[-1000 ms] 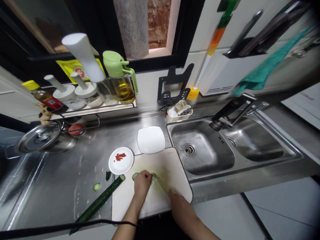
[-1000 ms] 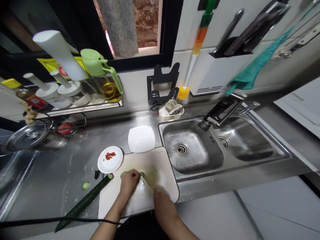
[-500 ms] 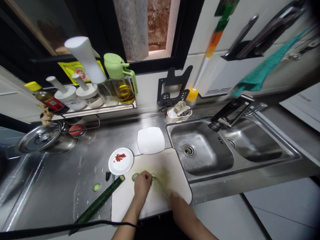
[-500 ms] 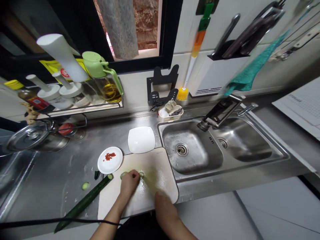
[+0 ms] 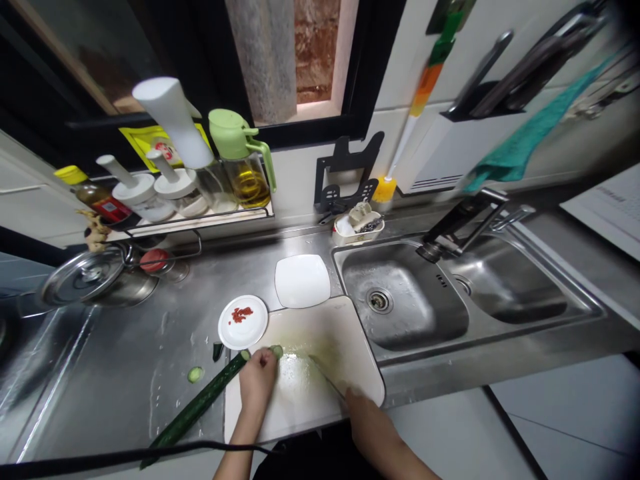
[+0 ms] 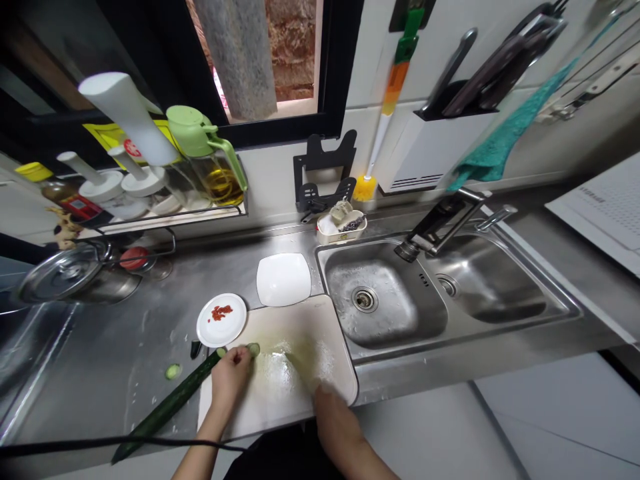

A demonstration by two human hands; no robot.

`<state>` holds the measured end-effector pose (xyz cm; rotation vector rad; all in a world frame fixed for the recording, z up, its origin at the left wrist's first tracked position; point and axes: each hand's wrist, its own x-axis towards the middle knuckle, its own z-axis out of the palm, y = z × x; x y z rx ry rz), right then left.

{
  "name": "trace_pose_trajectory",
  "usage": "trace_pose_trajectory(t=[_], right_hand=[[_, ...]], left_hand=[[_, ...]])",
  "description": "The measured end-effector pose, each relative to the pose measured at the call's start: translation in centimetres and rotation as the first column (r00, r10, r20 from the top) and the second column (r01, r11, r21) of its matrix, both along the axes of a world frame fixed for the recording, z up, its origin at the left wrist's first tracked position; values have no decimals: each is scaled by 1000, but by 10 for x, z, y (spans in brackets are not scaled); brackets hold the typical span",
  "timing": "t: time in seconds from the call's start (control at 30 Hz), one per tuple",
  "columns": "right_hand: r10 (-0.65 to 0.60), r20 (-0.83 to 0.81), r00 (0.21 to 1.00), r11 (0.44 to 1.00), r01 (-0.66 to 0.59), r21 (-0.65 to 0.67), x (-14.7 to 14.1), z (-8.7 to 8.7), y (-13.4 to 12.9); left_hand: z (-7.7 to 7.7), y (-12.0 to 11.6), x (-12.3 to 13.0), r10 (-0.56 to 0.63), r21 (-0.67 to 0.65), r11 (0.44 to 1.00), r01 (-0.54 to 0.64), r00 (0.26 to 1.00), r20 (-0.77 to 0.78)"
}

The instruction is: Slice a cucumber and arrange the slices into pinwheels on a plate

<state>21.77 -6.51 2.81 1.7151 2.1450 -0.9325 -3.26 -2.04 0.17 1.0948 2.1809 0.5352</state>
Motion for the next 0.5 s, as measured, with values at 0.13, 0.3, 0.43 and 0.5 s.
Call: trace_pose_trajectory(t=[0.13, 0.3, 0.43, 0.5], right_hand=[[-25, 28, 999, 997, 27, -77, -1, 2, 1], [-4, 37, 999, 997, 7, -74, 0, 1, 2], [-8, 31, 999, 999, 9, -49, 2, -6, -1], [-23, 31, 999, 999, 25, -40, 2, -6, -1]], left_hand=[[-1, -3, -4, 28, 24, 999, -27, 999, -37], [-10, -7, -1, 20, 92, 996, -11, 996, -91], [-20, -16, -3, 10, 182, 983, 11, 994, -113], [-25, -24, -6, -20, 240, 969, 54, 990, -139]])
